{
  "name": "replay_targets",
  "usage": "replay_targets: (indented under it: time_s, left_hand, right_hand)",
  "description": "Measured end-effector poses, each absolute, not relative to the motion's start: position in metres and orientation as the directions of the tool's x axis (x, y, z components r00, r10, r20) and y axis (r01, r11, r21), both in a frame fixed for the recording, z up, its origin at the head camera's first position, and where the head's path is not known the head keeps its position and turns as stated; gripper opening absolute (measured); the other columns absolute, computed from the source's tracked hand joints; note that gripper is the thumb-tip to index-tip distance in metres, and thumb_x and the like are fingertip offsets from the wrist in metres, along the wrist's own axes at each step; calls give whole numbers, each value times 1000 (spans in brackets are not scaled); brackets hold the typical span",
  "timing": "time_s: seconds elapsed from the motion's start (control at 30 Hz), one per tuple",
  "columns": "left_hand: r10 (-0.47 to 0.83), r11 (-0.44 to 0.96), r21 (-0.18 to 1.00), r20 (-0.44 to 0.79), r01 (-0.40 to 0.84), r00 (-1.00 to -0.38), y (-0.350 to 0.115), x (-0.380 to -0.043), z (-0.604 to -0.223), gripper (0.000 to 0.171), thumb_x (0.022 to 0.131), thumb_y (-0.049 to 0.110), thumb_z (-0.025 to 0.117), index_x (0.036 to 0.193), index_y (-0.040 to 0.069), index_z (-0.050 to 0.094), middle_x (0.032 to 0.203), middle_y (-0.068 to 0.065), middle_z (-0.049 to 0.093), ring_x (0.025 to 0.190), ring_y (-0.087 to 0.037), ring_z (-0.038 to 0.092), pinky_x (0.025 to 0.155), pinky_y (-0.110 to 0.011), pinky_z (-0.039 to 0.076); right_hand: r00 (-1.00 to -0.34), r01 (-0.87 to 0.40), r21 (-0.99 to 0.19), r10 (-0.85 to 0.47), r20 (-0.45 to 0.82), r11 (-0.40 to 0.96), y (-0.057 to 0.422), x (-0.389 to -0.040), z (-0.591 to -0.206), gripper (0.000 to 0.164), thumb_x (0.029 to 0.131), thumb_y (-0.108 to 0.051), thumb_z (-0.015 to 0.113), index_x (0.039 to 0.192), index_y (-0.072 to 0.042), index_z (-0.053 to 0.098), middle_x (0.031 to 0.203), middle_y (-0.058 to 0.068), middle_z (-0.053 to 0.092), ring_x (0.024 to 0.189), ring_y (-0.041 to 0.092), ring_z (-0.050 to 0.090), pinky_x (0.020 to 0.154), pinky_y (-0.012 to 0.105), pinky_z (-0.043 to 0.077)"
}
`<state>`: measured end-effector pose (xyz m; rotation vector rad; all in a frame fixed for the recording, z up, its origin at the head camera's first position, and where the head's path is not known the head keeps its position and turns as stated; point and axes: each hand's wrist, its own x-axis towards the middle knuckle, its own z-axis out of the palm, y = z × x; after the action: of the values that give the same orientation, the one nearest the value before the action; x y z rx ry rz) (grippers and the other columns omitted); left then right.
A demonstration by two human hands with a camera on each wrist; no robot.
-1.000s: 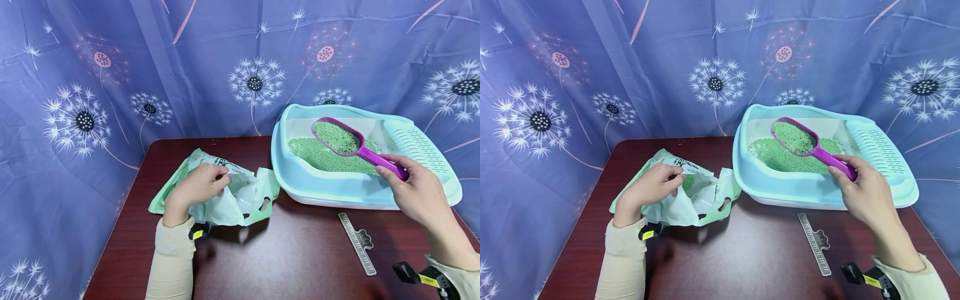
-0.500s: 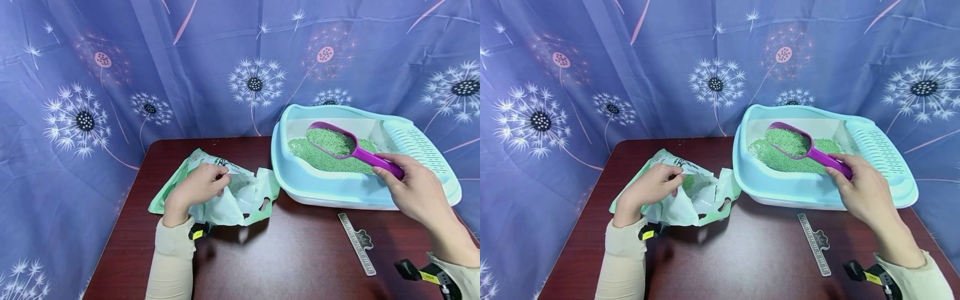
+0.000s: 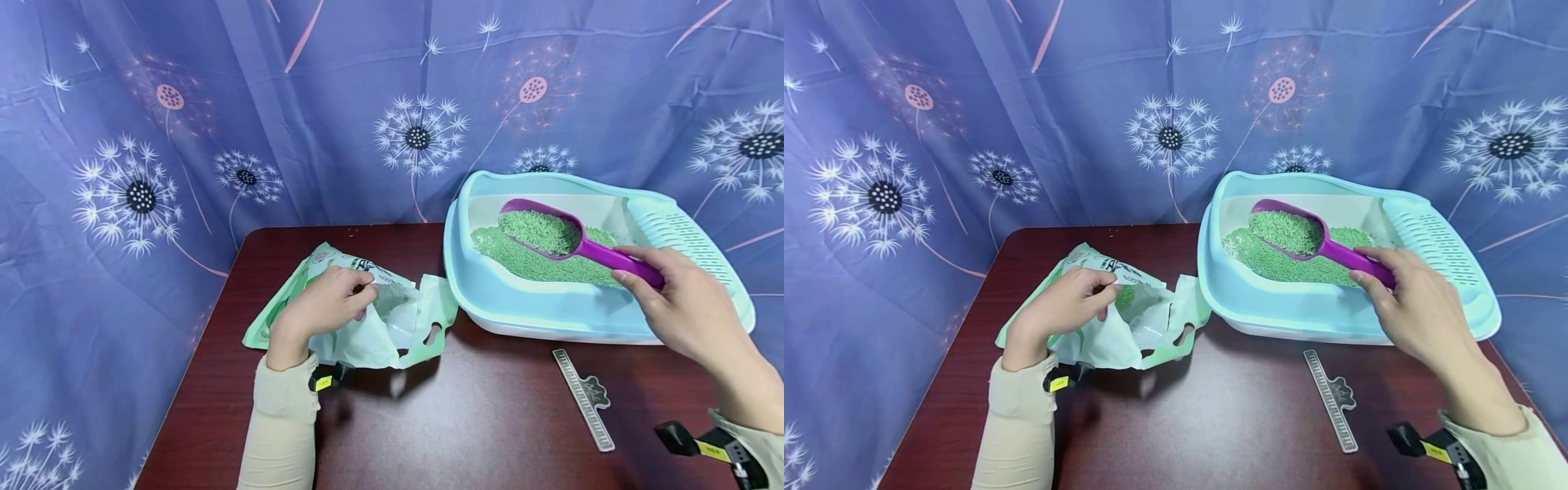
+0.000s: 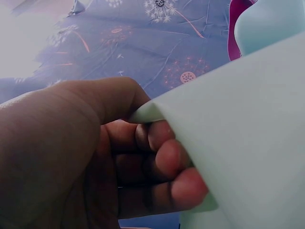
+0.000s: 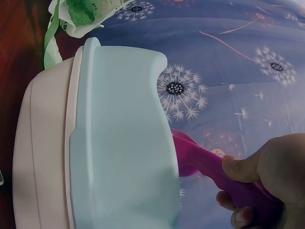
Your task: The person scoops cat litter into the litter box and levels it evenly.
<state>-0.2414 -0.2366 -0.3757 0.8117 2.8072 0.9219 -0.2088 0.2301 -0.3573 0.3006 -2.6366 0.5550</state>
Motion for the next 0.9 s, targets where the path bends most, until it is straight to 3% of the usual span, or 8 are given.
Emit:
replay_targets:
  time_s: [0.47,0.9]
  left_hand:
    - [508,676,574,92,463,-856,-236,-242,-376,36,97,23,44,61,20,45,51,9,52,46,-9,45,50,-26,35]
    - [508,675,578,86,458,-857,-236,-242,-376,35,96,24,43,61,21,44,51,9,52,46,-9,44,50,-26,35]
  right_hand:
    - [-857,-328,-273,-163,488,905,230,-209,-354,34,90,-23,67,124,-20,65,84,1,54,64,2,36,50,28,24]
    - [-830,-339,-243,-167,532,909,225,-211,-351,34,88,-18,69,122,-16,66,81,1,53,62,-3,31,48,27,23]
